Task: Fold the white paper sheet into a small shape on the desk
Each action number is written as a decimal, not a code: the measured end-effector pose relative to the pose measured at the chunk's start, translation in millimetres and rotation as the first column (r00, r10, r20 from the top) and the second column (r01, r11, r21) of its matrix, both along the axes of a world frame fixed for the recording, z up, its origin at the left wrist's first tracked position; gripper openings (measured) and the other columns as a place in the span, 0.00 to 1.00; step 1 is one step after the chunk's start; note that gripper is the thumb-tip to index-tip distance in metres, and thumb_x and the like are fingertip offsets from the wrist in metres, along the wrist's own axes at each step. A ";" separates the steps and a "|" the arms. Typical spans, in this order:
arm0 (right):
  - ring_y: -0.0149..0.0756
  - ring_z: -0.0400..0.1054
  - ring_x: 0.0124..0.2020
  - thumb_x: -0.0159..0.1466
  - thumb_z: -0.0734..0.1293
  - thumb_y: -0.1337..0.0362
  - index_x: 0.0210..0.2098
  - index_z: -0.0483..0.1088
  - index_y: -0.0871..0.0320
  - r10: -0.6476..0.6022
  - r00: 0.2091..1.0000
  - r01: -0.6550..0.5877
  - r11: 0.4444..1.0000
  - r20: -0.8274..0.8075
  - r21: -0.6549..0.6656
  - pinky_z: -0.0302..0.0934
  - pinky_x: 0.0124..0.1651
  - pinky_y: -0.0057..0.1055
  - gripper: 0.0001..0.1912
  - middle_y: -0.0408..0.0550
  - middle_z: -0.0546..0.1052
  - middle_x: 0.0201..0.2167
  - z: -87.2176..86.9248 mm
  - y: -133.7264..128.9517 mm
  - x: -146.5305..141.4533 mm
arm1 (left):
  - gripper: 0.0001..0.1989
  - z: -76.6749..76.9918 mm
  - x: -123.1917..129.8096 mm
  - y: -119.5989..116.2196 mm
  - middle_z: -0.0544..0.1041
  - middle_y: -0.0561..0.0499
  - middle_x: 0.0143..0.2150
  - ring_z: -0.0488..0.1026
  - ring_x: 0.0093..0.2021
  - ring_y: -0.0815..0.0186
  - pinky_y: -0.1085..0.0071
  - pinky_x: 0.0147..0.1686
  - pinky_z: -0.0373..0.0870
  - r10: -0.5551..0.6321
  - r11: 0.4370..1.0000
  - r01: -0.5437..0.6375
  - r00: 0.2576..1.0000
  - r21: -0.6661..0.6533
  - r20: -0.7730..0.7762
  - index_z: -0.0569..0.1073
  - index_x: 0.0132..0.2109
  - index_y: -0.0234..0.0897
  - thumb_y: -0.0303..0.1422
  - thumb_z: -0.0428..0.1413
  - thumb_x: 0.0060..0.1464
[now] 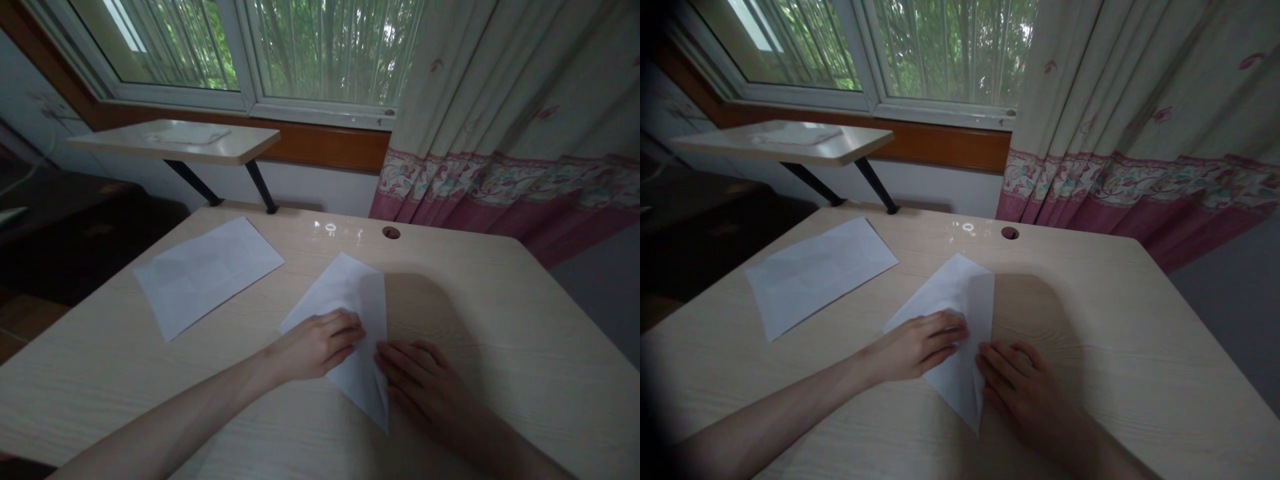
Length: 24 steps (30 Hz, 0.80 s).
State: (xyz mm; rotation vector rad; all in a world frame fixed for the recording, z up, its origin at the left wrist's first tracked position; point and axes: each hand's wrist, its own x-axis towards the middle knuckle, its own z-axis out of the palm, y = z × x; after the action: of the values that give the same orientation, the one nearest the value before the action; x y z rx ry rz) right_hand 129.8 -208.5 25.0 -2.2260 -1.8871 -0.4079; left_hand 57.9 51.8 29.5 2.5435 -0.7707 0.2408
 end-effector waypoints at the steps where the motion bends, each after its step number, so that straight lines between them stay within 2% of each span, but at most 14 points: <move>1: 0.37 0.67 0.53 0.72 0.56 0.65 0.56 0.68 0.57 0.004 1.000 -0.004 1.000 0.005 -0.007 0.57 0.54 0.38 0.17 0.49 0.74 0.55 -0.2 -0.5 0.6 | 0.16 1.2 0.1 0.0 0.71 0.41 0.54 0.69 0.55 0.58 0.62 0.52 0.72 -0.004 0.999 0.004 1.000 0.033 -0.008 0.67 0.58 0.35 0.30 0.47 0.67; 5: 0.37 0.66 0.55 0.71 0.57 0.64 0.59 0.66 0.57 0.010 1.000 -0.008 0.998 0.020 -0.055 0.57 0.55 0.39 0.18 0.48 0.72 0.57 -1.7 -2.4 1.7 | 0.17 5.8 1.1 -0.6 0.70 0.43 0.56 0.68 0.55 0.57 0.61 0.52 0.71 -0.028 0.991 0.032 0.999 0.132 -0.030 0.67 0.60 0.38 0.28 0.46 0.66; 14: 0.39 0.63 0.57 0.70 0.57 0.65 0.59 0.65 0.55 -0.041 0.999 0.039 0.994 -0.022 -0.105 0.57 0.55 0.40 0.19 0.48 0.70 0.59 -2.9 -4.4 -5.2 | 0.16 4.5 2.6 -2.8 0.70 0.41 0.55 0.67 0.55 0.56 0.60 0.54 0.68 -0.041 0.993 0.040 0.999 0.115 0.010 0.69 0.58 0.36 0.26 0.48 0.65; 20: 0.44 0.60 0.60 0.67 0.57 0.68 0.63 0.61 0.56 -0.169 0.978 0.185 0.973 0.122 -0.140 0.51 0.57 0.44 0.25 0.46 0.61 0.65 -6.5 -7.1 -27.1 | 0.18 7.2 3.7 -3.1 0.69 0.40 0.56 0.66 0.55 0.55 0.60 0.53 0.68 -0.053 0.987 0.051 0.999 0.155 0.009 0.69 0.58 0.34 0.25 0.48 0.63; 24: 0.45 0.57 0.61 0.65 0.56 0.71 0.62 0.62 0.58 -0.213 0.964 0.228 0.970 0.160 -0.084 0.48 0.57 0.45 0.25 0.46 0.62 0.65 -6.6 -4.5 -40.9 | 0.18 7.2 4.3 -2.4 0.68 0.40 0.56 0.66 0.54 0.55 0.61 0.53 0.68 -0.061 0.985 0.060 0.998 0.161 0.000 0.68 0.58 0.34 0.25 0.48 0.63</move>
State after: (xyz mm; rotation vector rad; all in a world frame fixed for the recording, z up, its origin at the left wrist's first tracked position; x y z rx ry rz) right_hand 88.8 -213.0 18.4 -2.5515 -1.7690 -0.5397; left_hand 62.2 49.3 36.8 2.6656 -0.9005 0.1709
